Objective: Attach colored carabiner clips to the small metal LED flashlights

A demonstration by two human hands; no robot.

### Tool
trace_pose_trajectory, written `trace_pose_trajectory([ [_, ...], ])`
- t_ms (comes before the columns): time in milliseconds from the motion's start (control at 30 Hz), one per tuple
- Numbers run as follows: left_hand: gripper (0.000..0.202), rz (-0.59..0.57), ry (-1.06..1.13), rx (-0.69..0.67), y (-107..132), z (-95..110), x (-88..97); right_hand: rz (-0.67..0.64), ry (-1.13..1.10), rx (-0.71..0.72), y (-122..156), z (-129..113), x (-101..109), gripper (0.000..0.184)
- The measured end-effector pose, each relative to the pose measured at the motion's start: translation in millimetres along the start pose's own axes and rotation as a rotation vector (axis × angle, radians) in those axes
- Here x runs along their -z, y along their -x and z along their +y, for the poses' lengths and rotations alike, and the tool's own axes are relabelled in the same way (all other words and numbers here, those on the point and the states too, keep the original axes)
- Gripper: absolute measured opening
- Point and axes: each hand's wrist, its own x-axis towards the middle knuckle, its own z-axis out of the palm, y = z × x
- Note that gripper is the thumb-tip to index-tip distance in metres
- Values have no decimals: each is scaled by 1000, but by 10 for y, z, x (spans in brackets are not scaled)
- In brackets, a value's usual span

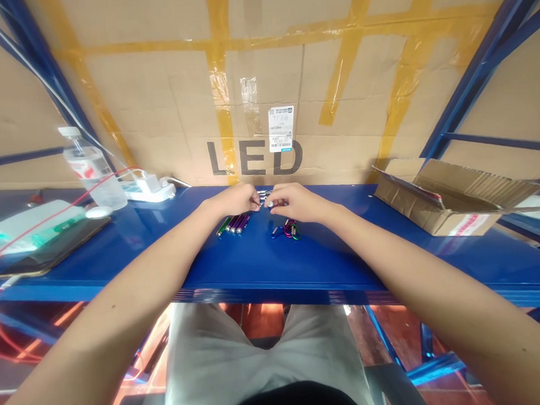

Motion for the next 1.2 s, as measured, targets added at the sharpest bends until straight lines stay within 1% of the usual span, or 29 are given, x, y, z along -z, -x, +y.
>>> trace_pose_trajectory([
  [133, 12, -4, -62, 16, -11, 61, -18, -51, 2, 16, -11, -9, -91, 18],
  [233, 14, -41, -52, 23, -9, 91, -4, -71, 12, 27, -9, 2, -131, 21],
  [300, 15, -52, -63, 42, -8, 114, 7, -68, 27, 44, -7, 14, -141, 22],
  [400, 13, -34, -96, 77, -9, 155, 4, -44, 47, 49, -7, 41, -136, 22],
  [533, 11, -40, -123, 73, -3, 192, -10, -19, 67, -4, -1, 77, -103, 22],
  [667, 13, -81, -100, 46, 6, 170, 8, -21, 52, -64, 7, 99, -73, 21],
  [800, 19, -145, -39, 23, -9, 121, 43, -14, 46, -80, 8, 109, -68, 20],
  [900, 19, -171, -25, 47, -24, 109, 55, -18, 43, -79, 4, 99, -72, 21],
  [1033, 17, -161, -8, 75, -10, 140, 51, -25, 49, -88, 2, 73, -72, 22],
  [1133, 13, -131, -25, 59, 9, 164, 49, -23, 54, -82, 5, 73, -69, 23],
  [1200, 15, -124, -30, 39, 15, 165, 53, -21, 53, -86, 7, 85, -66, 22],
])
